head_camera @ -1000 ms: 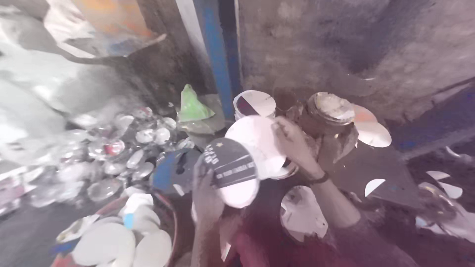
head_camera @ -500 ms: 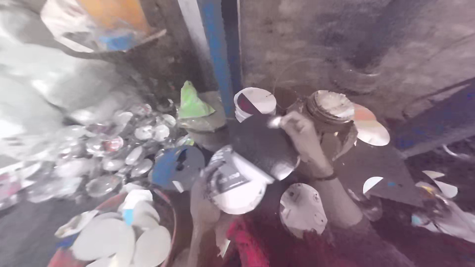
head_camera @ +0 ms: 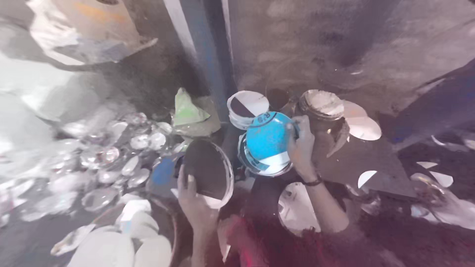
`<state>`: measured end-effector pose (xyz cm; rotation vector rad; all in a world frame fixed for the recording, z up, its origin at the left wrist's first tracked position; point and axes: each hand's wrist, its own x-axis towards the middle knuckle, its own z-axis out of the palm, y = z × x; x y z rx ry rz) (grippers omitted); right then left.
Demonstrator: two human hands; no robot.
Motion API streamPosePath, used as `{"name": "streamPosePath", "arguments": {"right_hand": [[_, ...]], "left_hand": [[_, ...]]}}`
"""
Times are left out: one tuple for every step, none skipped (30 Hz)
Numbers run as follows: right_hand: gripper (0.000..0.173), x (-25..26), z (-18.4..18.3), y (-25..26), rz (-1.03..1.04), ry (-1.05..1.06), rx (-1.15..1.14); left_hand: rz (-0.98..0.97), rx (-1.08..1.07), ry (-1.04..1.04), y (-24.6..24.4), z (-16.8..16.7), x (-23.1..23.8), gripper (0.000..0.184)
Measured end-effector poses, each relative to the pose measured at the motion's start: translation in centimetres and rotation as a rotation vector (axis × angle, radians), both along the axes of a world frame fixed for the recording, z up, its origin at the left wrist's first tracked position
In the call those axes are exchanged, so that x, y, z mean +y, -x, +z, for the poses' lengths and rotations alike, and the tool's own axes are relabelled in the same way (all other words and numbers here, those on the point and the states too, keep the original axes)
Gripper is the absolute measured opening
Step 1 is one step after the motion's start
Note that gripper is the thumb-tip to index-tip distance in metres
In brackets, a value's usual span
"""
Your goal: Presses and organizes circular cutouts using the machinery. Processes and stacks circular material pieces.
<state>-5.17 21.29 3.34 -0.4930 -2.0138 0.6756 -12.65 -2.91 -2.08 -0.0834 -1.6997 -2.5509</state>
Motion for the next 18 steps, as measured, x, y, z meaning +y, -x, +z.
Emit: {"name": "streamPosePath", "arguments": {"right_hand": [[0.019,-0.2,0.5,-0.5,0.084,0.093,0.057],[0.021,-0.9,1.1,-1.2,0.179,0.198,0.075],[0.023,-1.8,1.8,-1.9,0.277,0.310,0.056],[0.025,-2.6,2.3,-2.6,0.398,0.397,0.013],[0.029,-3.1,2.8,-3.2,0.540,0.432,-0.045],[0.031,-3.0,3.0,-3.6,0.629,0.396,-0.085],[0.031,-2.5,3.2,-4.1,0.599,0.290,-0.097],[0.029,-1.5,3.1,-4.7,0.441,0.129,-0.091],[0.025,0.2,3.0,-5.2,0.221,-0.047,-0.094],[0.025,2.6,3.0,-5.6,0.015,-0.201,-0.113],[0.027,5.2,3.1,-6.2,-0.140,-0.306,-0.170],[0.029,7.5,3.3,-6.7,-0.222,-0.355,-0.257],[0.028,9.7,3.4,-7.2,-0.248,-0.396,-0.323],[0.023,11.5,3.1,-7.4,-0.246,-0.437,-0.353],[0.016,13.0,2.8,-7.5,-0.223,-0.474,-0.388],[0.013,14.1,2.4,-7.8,-0.194,-0.524,-0.416],[0.013,14.7,2.2,-8.3,-0.168,-0.588,-0.421],[0.012,14.9,2.1,-9.1,-0.152,-0.667,-0.388]], "left_hand": [[-0.024,0.012,0.009,-0.3,0.3,0.7,0.045],[-0.062,0.048,0.037,-0.8,0.6,1.4,0.047],[-0.103,0.085,0.060,-1.3,0.8,2.3,0.048],[-0.138,0.097,0.054,-2.1,1.0,3.4,0.047],[-0.167,0.084,0.038,-2.8,1.3,4.5,0.046],[-0.197,0.071,0.031,-3.5,1.6,5.2,0.046],[-0.223,0.050,0.019,-4.0,1.8,5.7,0.045],[-0.246,0.023,0.013,-4.5,2.1,6.0,0.044],[-0.287,0.015,0.001,-4.9,2.2,6.0,0.045],[-0.330,0.010,-0.020,-5.2,2.1,5.8,0.046],[-0.366,0.002,-0.054,-5.4,2.0,5.5,0.047],[-0.403,-0.003,-0.094,-5.4,1.8,5.4,0.047],[-0.431,-0.010,-0.132,-5.4,1.7,5.3,0.047],[-0.455,-0.030,-0.164,-5.5,1.7,5.4,0.047],[-0.484,-0.039,-0.189,-5.6,1.9,5.6,0.048],[-0.510,-0.046,-0.204,-5.7,2.3,5.9,0.048],[-0.526,-0.057,-0.213,-5.9,2.8,6.2,0.048],[-0.534,-0.067,-0.213,-6.1,3.4,6.6,0.047]]}}
